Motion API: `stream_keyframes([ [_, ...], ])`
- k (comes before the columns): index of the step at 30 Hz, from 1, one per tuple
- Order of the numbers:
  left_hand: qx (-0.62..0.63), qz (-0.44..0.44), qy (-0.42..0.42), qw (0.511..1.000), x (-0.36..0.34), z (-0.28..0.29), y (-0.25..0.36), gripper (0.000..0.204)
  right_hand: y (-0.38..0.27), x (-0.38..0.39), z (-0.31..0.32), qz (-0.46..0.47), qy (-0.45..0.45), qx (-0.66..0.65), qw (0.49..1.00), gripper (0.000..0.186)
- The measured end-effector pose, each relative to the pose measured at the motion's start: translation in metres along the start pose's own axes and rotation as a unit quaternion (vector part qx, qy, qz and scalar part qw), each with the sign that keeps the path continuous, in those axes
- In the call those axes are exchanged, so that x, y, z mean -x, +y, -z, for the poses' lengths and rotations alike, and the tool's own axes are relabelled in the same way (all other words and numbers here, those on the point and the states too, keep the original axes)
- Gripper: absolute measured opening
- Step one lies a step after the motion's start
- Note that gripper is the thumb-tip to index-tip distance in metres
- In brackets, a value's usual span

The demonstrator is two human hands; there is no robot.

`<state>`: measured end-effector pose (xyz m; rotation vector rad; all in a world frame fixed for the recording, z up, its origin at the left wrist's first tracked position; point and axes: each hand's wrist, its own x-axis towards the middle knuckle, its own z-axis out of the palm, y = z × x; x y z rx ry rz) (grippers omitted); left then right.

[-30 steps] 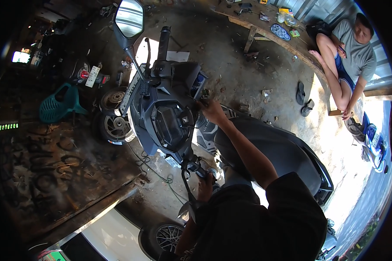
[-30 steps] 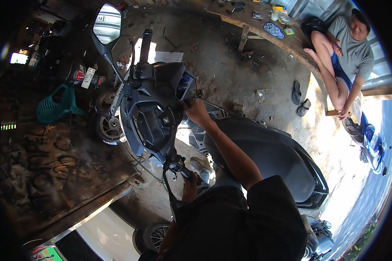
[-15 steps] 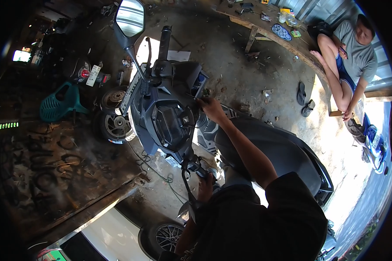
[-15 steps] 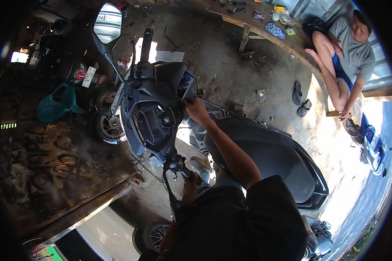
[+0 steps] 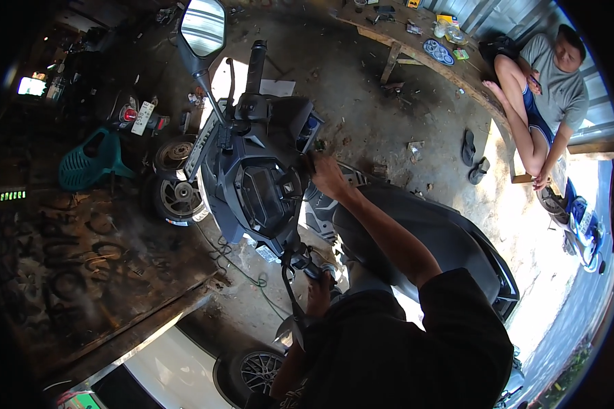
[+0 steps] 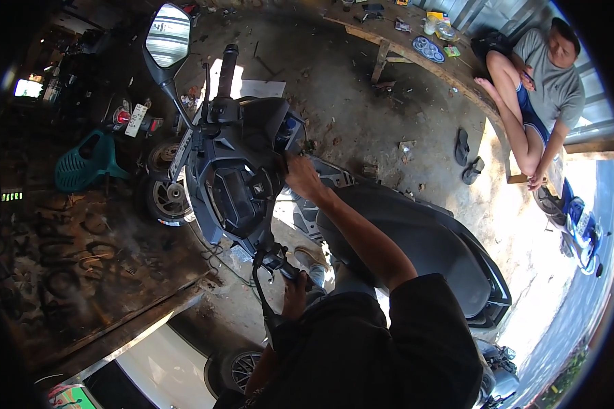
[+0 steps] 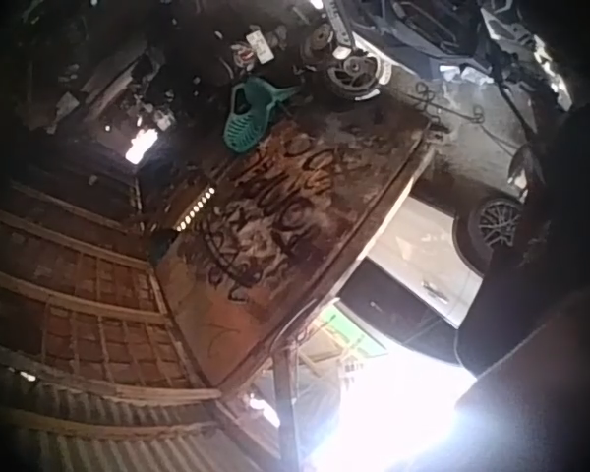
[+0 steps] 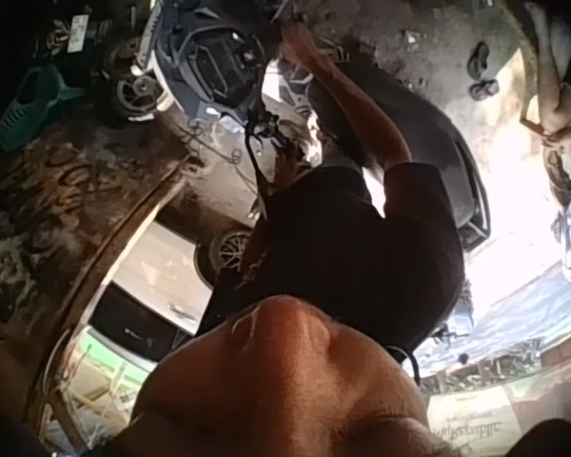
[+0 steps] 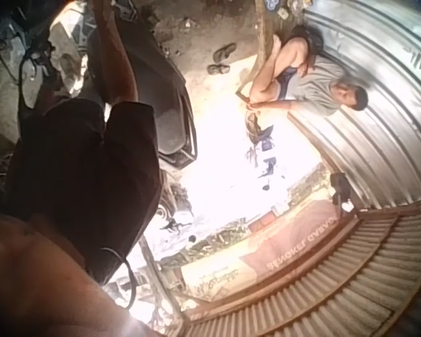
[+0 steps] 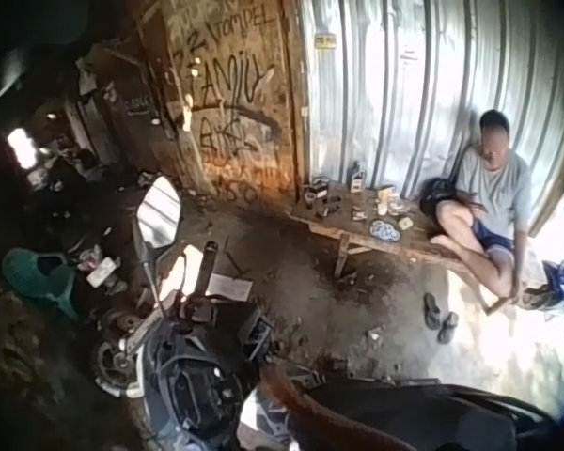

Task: Repairing a motorcycle by organizing tools and working on the front fairing area.

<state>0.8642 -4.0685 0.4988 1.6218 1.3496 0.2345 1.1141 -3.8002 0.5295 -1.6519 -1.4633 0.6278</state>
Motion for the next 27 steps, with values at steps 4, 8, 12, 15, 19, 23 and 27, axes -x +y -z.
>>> stream_keyframes([
  [4,0.072,0.008,-0.002,0.997,-0.001,0.0,-0.007,0.051,-0.015,-0.009,0.02,0.058,-0.035,0.005,0.998,0.024],
  [8,-0.003,0.006,0.098,0.995,-0.002,-0.005,-0.011,0.073,-0.011,-0.022,0.026,0.159,-0.019,0.028,0.987,0.025],
  [12,0.051,0.033,0.063,0.996,-0.004,-0.007,-0.01,0.074,0.003,-0.022,0.017,0.174,-0.052,0.103,0.978,0.025],
  [15,-0.212,-0.092,0.084,0.969,-0.004,-0.007,-0.021,0.076,0.002,-0.023,0.007,0.137,-0.079,0.08,0.984,0.021],
  [19,0.011,0.009,0.1,0.995,-0.002,-0.019,-0.023,0.065,0.003,-0.021,-0.002,0.152,-0.022,0.041,0.987,0.013],
  [23,-0.08,-0.031,0.048,0.995,-0.003,-0.014,-0.026,0.051,0.026,-0.04,-0.003,0.128,-0.042,0.035,0.99,0.019],
  [27,-0.245,-0.163,0.087,0.952,-0.003,-0.006,-0.025,0.046,0.002,-0.058,0.014,0.045,-0.15,0.132,0.979,0.016],
])
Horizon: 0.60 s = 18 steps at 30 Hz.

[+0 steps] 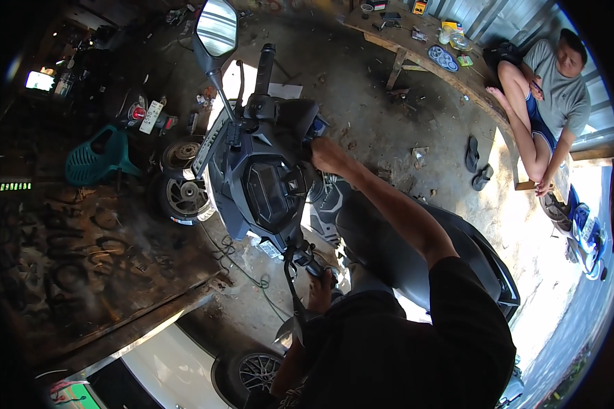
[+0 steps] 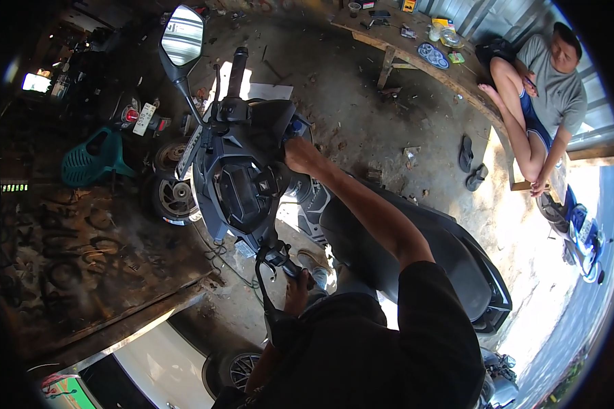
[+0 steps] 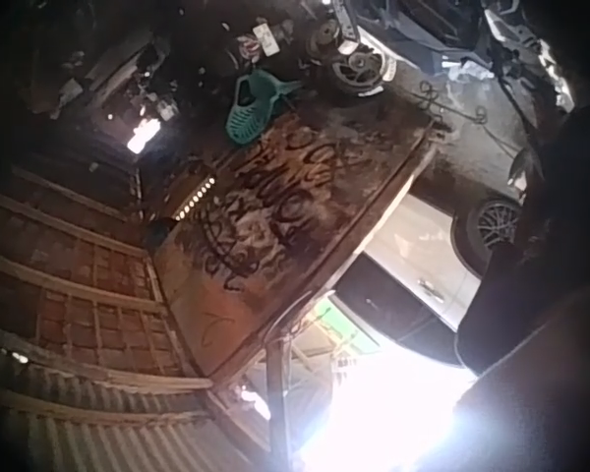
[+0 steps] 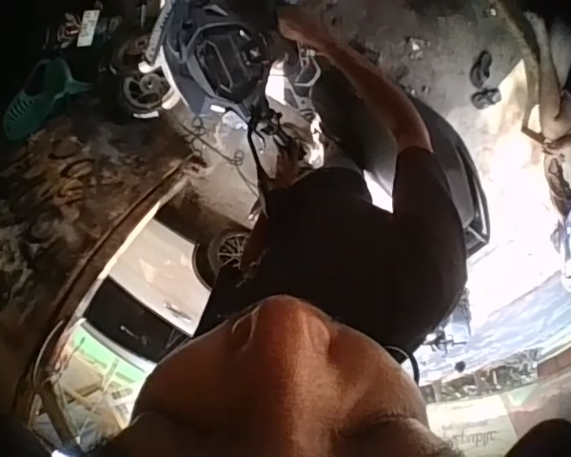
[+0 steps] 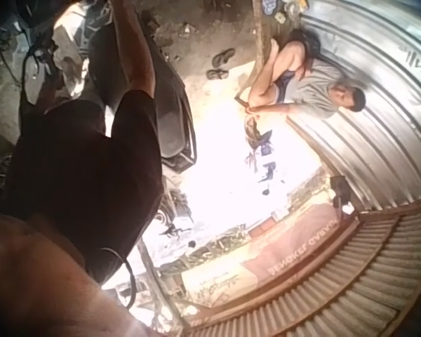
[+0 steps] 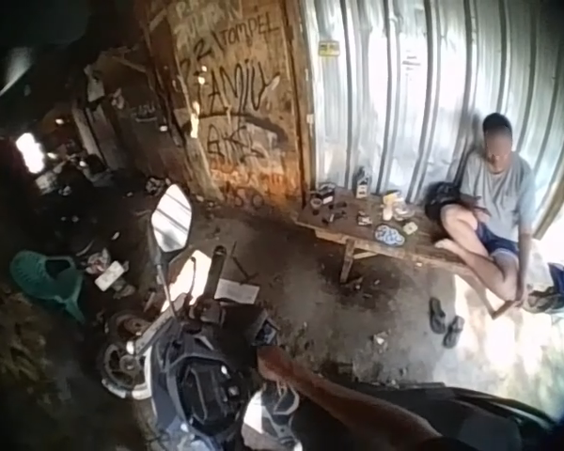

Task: Repairing a motorcycle by organizing tools and working on the front fairing area.

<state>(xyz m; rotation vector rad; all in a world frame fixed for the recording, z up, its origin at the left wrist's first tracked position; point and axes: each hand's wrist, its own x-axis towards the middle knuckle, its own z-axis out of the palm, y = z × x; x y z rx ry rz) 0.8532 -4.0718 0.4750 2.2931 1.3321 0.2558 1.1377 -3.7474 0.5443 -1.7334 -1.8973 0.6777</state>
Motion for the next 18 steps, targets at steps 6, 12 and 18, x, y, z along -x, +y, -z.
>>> stream_keyframes([
  [6,0.052,0.03,-0.006,0.998,0.0,-0.012,0.002,0.048,-0.012,0.01,0.009,0.094,0.064,0.137,0.984,0.012],
  [12,-0.003,0.004,0.029,1.0,0.001,-0.014,0.004,0.052,-0.02,-0.004,0.016,0.015,-0.033,0.185,0.982,0.014],
  [18,-0.038,-0.001,0.143,0.989,-0.014,-0.022,0.018,0.052,0.022,-0.029,0.015,0.075,-0.164,0.188,0.965,0.02],
])
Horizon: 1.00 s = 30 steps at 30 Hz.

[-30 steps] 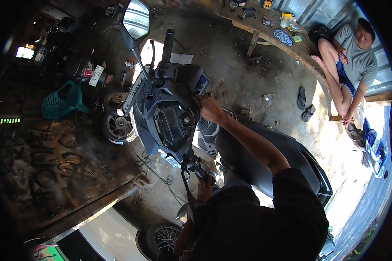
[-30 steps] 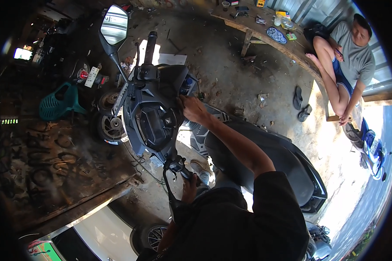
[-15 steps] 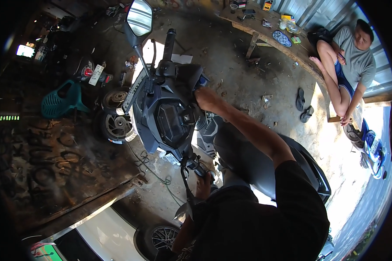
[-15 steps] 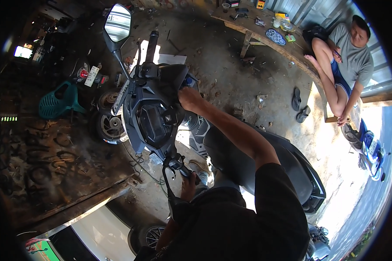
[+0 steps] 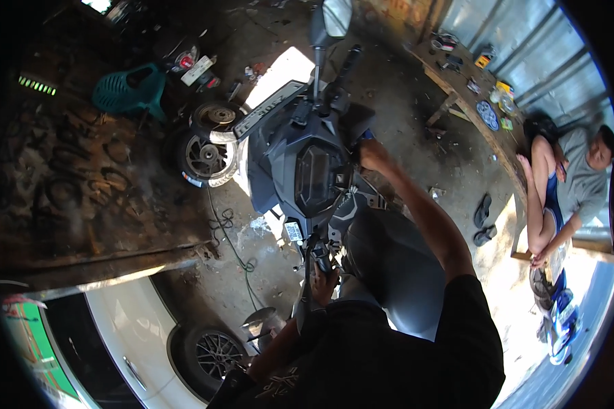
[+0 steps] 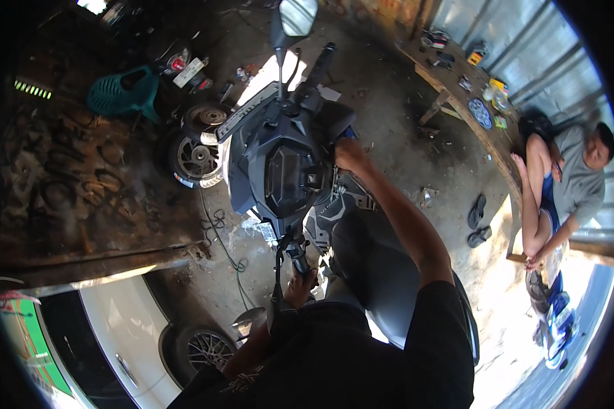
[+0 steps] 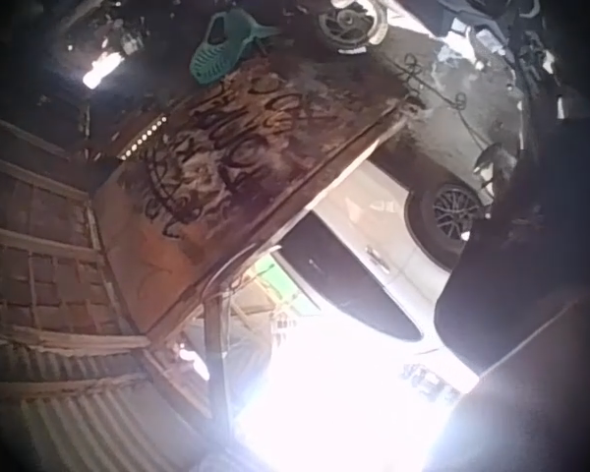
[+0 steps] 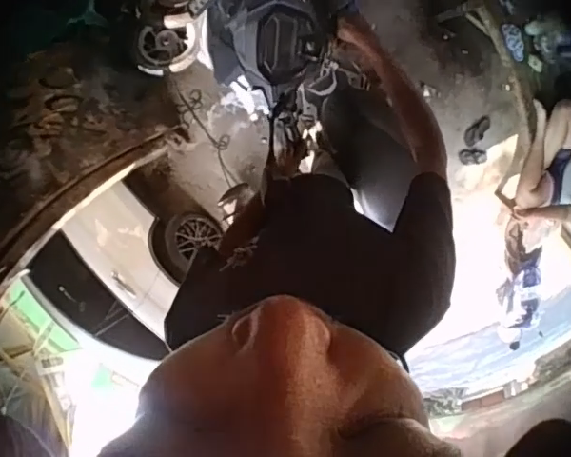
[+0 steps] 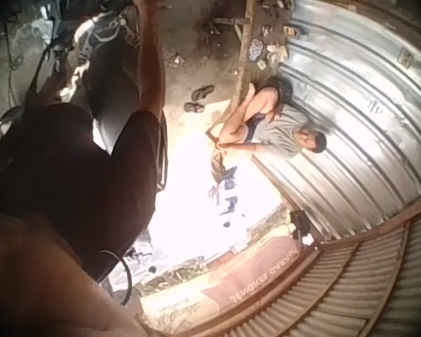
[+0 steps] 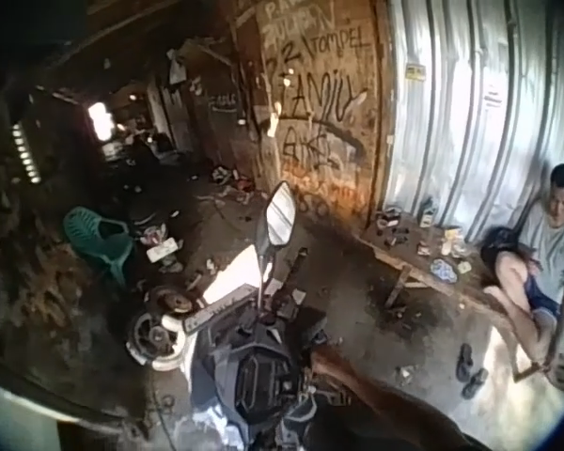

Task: Repairing a motorcycle by organizing tools and working on the front fairing area.

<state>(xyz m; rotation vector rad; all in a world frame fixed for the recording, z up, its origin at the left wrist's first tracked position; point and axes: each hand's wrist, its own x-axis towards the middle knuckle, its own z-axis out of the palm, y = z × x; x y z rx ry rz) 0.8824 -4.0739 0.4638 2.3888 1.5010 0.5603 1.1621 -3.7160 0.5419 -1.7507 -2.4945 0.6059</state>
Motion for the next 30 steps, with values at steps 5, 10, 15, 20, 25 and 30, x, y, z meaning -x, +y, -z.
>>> stream_keyframes([
  [5,-0.044,0.078,0.101,0.991,-0.002,-0.014,0.01,0.038,-0.021,-0.008,0.015,-0.112,-0.017,-0.314,0.943,0.023],
  [10,-0.082,0.008,0.094,0.992,-0.016,0.003,0.015,0.058,-0.004,-0.019,0.006,-0.233,-0.057,-0.35,0.905,0.025],
  [15,-0.047,0.009,0.084,0.995,-0.017,0.016,0.012,0.042,-0.042,-0.005,0.033,-0.238,-0.06,-0.477,0.844,0.021],
  [20,0.123,0.033,0.071,0.989,-0.029,0.028,0.02,0.045,0.015,-0.016,-0.012,-0.153,0.006,-0.328,0.932,0.019],
  [25,0.392,0.234,-0.061,0.888,-0.015,0.008,0.008,0.043,-0.006,-0.004,0.012,-0.188,0.063,-0.171,0.965,0.018],
  [30,0.22,0.076,0.022,0.972,0.002,-0.011,-0.008,0.04,-0.03,0.004,0.02,-0.213,0.111,-0.147,0.959,0.017],
])
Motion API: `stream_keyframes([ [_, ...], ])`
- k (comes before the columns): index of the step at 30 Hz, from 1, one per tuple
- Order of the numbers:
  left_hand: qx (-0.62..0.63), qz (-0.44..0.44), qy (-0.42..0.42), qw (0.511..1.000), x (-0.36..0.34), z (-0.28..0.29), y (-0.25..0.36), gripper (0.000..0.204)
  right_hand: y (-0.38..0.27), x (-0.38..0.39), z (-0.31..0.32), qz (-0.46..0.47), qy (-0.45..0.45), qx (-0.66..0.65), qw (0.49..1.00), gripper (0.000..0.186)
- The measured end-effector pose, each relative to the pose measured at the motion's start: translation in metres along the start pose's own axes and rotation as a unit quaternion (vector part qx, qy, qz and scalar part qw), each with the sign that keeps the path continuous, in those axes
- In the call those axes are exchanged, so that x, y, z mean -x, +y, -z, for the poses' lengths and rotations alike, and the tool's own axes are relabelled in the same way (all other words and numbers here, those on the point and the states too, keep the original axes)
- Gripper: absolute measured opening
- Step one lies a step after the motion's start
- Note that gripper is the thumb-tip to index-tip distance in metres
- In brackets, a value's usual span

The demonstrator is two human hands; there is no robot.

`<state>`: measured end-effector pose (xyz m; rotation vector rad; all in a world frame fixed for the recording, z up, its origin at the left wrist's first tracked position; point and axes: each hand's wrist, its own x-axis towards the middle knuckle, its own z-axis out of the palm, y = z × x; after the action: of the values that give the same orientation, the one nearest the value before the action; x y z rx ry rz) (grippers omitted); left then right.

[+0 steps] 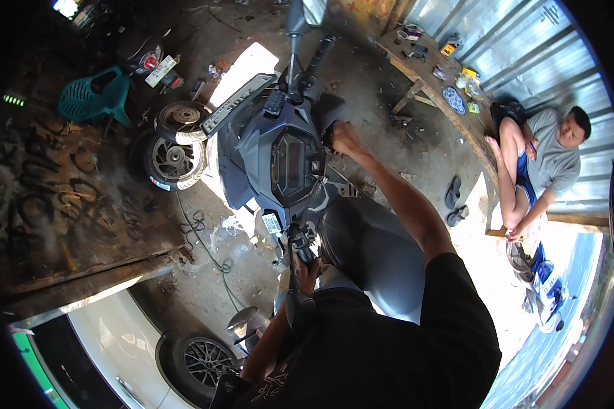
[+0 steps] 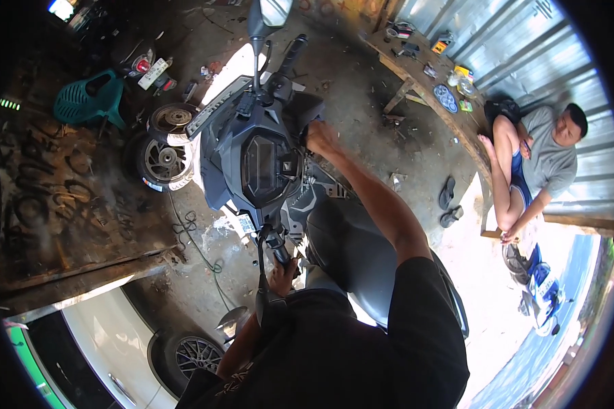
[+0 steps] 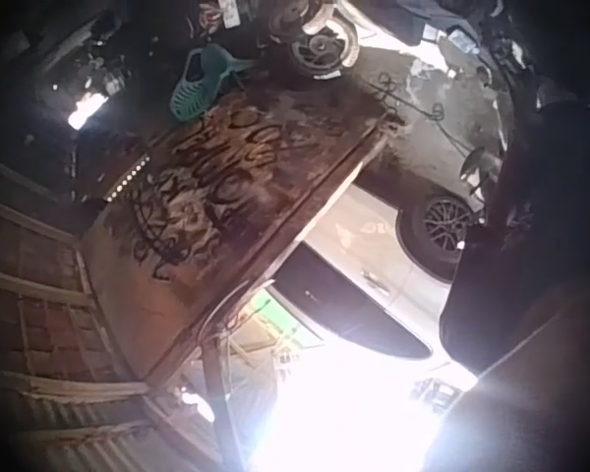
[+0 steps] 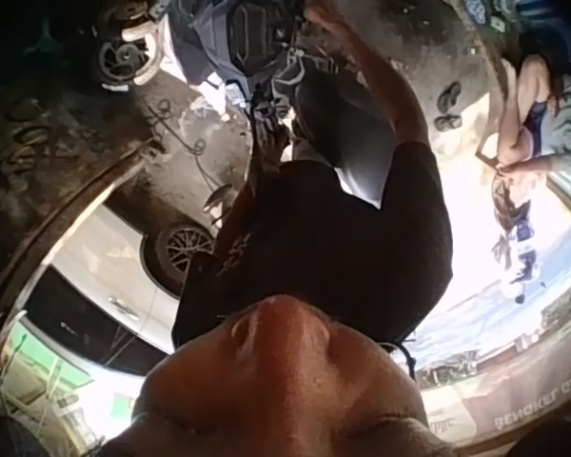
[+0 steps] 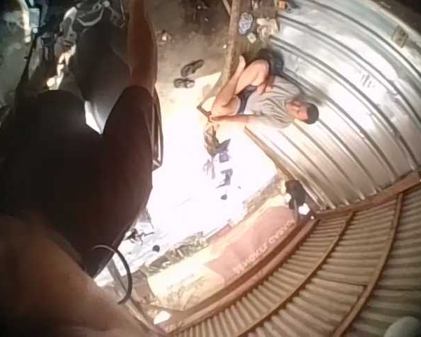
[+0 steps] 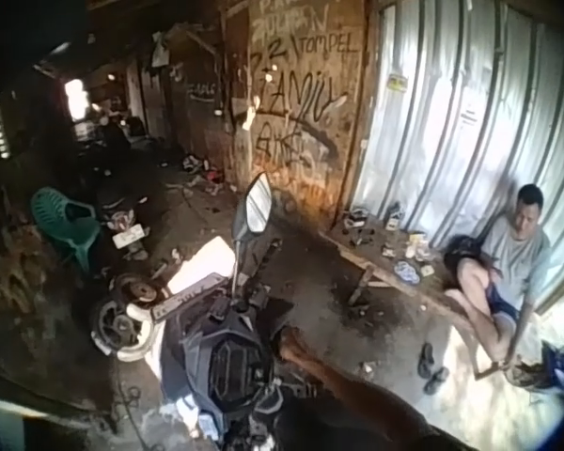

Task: Repairing a motorcycle by organizing tools and working on the front fairing area.

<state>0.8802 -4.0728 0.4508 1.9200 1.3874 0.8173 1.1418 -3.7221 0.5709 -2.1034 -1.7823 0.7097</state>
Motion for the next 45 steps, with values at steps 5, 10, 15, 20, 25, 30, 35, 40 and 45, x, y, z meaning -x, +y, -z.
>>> stream_keyframes([
  [5,-0.011,0.045,-0.05,0.998,-0.011,0.011,0.016,0.043,-0.002,0.012,0.012,-0.005,-0.055,-0.024,0.998,0.015],
  [10,0.045,0.153,-0.087,0.983,-0.002,0.011,0.0,0.05,-0.015,0.028,0.021,-0.019,-0.151,-0.222,0.963,0.024],
  [15,-0.31,-0.14,-0.055,0.939,0.004,0.014,-0.011,0.055,0.014,0.014,-0.021,0.065,0.017,-0.203,0.977,0.019],
  [20,0.144,0.289,-0.087,0.943,-0.023,0.023,0.03,0.064,0.048,-0.009,-0.036,-0.134,-0.16,-0.35,0.913,0.017],
  [25,0.11,0.293,-0.06,0.948,-0.02,0.026,0.034,0.061,0.031,-0.005,-0.026,-0.23,-0.163,-0.489,0.825,0.017],
  [30,-0.276,-0.125,-0.064,0.951,0.0,0.024,0.002,0.04,0.024,0.008,-0.018,-0.212,-0.122,-0.427,0.871,0.022],
  [35,-0.161,-0.035,-0.175,0.971,0.004,0.022,-0.005,0.046,0.037,-0.001,-0.042,-0.057,-0.019,-0.254,0.965,0.032],
  [40,0.017,0.145,-0.17,0.975,0.0,0.025,-0.008,0.058,0.009,0.033,0.0,-0.095,-0.03,-0.338,0.936,0.033],
  [45,0.002,0.112,-0.207,0.972,-0.006,0.031,0.004,0.046,0.063,-0.017,-0.07,-0.1,-0.024,-0.327,0.939,0.036],
])
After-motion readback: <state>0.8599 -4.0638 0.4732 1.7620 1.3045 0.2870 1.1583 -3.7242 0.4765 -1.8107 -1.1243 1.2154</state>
